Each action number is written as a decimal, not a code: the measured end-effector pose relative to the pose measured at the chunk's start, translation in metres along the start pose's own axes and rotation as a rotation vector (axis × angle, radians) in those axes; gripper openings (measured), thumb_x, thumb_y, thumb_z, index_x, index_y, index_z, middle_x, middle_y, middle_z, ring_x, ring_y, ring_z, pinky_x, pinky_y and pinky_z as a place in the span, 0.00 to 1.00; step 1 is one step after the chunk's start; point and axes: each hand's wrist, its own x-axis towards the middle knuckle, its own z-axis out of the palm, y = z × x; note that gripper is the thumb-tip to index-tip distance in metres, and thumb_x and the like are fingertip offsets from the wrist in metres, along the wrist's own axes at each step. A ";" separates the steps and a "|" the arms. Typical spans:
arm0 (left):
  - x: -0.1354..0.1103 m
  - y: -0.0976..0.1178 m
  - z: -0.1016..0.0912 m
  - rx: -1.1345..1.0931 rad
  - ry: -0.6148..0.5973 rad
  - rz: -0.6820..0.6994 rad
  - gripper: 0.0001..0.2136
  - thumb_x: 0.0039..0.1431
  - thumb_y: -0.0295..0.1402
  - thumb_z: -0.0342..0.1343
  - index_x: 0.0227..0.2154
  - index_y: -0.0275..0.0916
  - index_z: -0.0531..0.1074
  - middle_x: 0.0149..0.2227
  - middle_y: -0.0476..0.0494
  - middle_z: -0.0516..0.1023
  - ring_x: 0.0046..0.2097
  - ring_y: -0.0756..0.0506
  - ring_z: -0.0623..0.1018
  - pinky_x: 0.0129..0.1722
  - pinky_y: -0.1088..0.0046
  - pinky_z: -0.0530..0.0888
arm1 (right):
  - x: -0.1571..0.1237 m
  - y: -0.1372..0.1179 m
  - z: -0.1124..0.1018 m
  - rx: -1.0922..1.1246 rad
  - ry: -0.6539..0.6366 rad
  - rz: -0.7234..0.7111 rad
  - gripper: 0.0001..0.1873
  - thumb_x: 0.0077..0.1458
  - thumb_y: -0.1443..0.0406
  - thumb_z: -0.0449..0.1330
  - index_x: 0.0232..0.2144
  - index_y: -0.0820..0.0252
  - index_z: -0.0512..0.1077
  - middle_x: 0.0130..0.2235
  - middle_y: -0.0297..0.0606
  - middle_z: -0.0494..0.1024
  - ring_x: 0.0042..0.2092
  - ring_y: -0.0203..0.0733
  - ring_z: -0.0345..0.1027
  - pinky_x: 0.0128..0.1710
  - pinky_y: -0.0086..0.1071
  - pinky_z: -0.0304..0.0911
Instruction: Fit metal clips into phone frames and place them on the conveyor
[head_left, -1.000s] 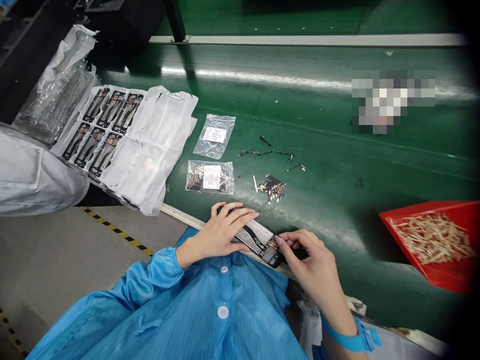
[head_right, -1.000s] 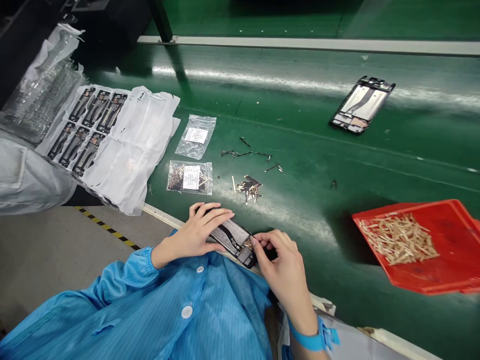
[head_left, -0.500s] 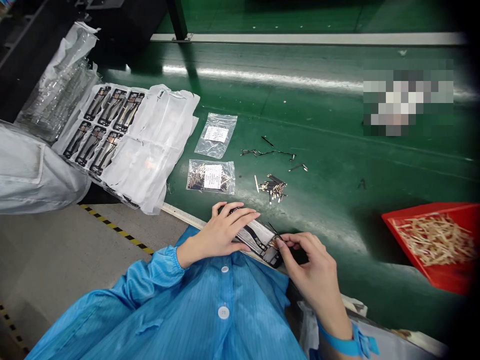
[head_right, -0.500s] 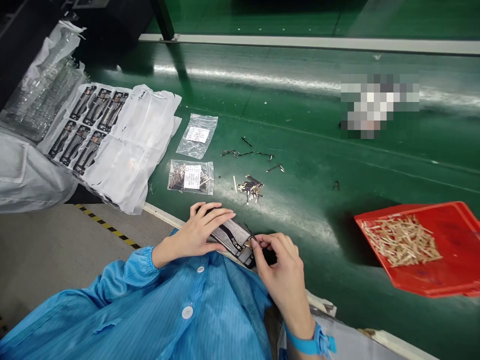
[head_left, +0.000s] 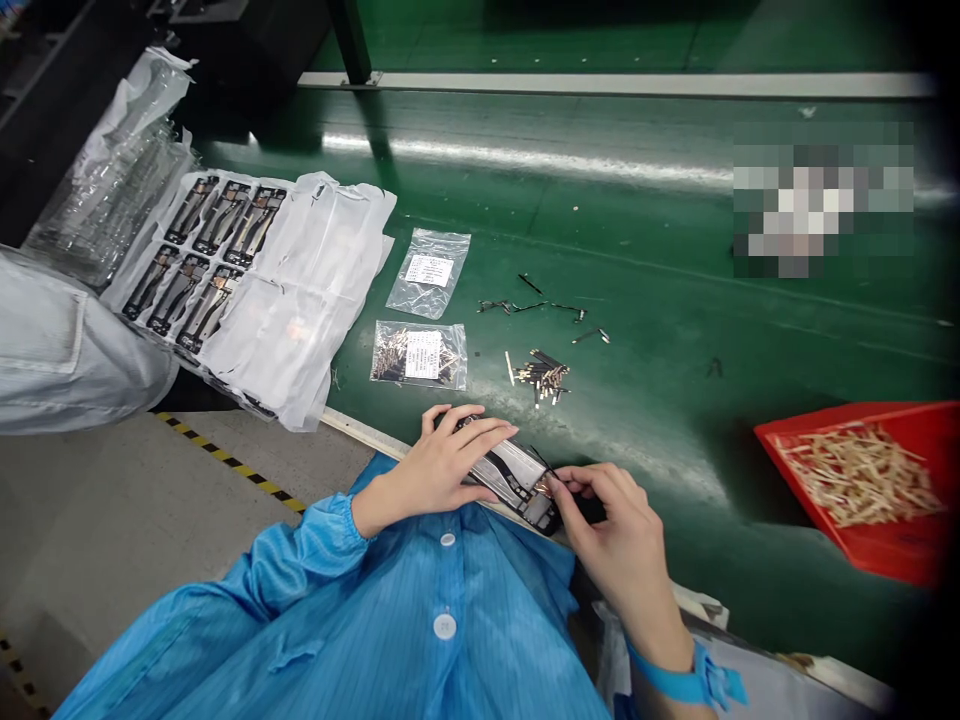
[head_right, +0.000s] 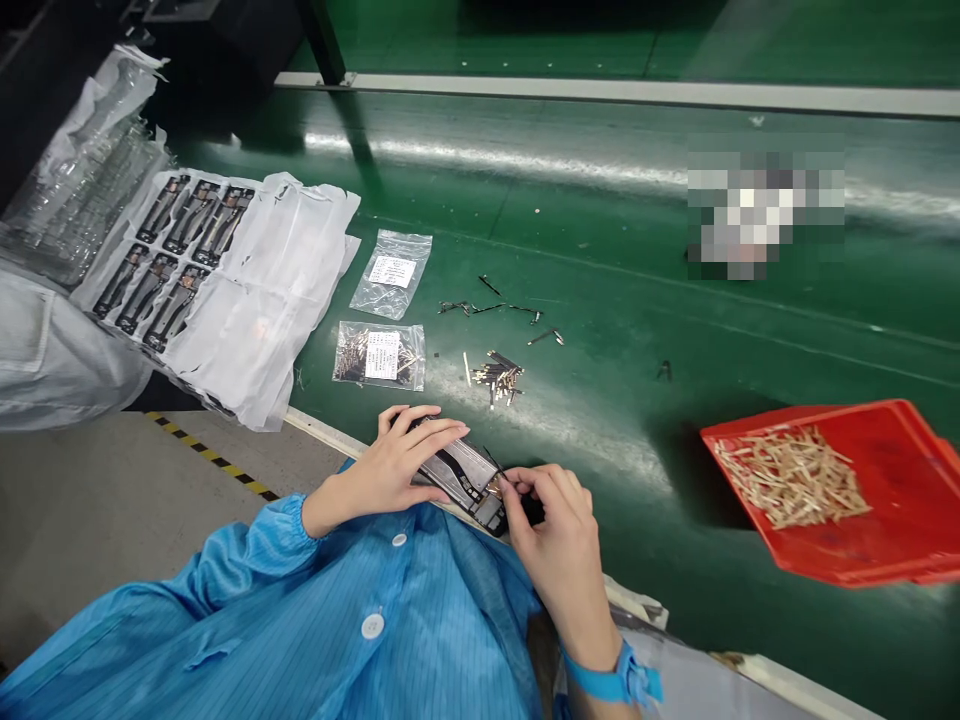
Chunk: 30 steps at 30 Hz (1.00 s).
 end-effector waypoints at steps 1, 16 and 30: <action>0.002 -0.001 -0.001 -0.004 -0.003 0.008 0.39 0.67 0.59 0.62 0.74 0.46 0.60 0.69 0.34 0.73 0.72 0.29 0.64 0.70 0.46 0.53 | 0.000 -0.001 0.001 -0.010 0.010 -0.001 0.10 0.73 0.57 0.60 0.43 0.55 0.76 0.37 0.37 0.76 0.38 0.45 0.70 0.41 0.39 0.63; 0.017 0.012 -0.022 -0.126 0.157 0.211 0.30 0.60 0.53 0.69 0.57 0.40 0.72 0.54 0.35 0.77 0.49 0.39 0.80 0.47 0.63 0.76 | -0.005 -0.019 -0.018 0.569 -0.172 0.458 0.21 0.68 0.46 0.64 0.51 0.54 0.74 0.41 0.38 0.82 0.37 0.42 0.76 0.35 0.31 0.73; 0.018 0.025 -0.023 -0.129 0.034 0.140 0.27 0.62 0.52 0.65 0.56 0.41 0.71 0.52 0.40 0.84 0.49 0.39 0.82 0.46 0.61 0.74 | 0.001 -0.020 -0.024 0.670 -0.200 0.601 0.26 0.62 0.42 0.68 0.45 0.57 0.77 0.34 0.38 0.78 0.31 0.39 0.68 0.28 0.28 0.67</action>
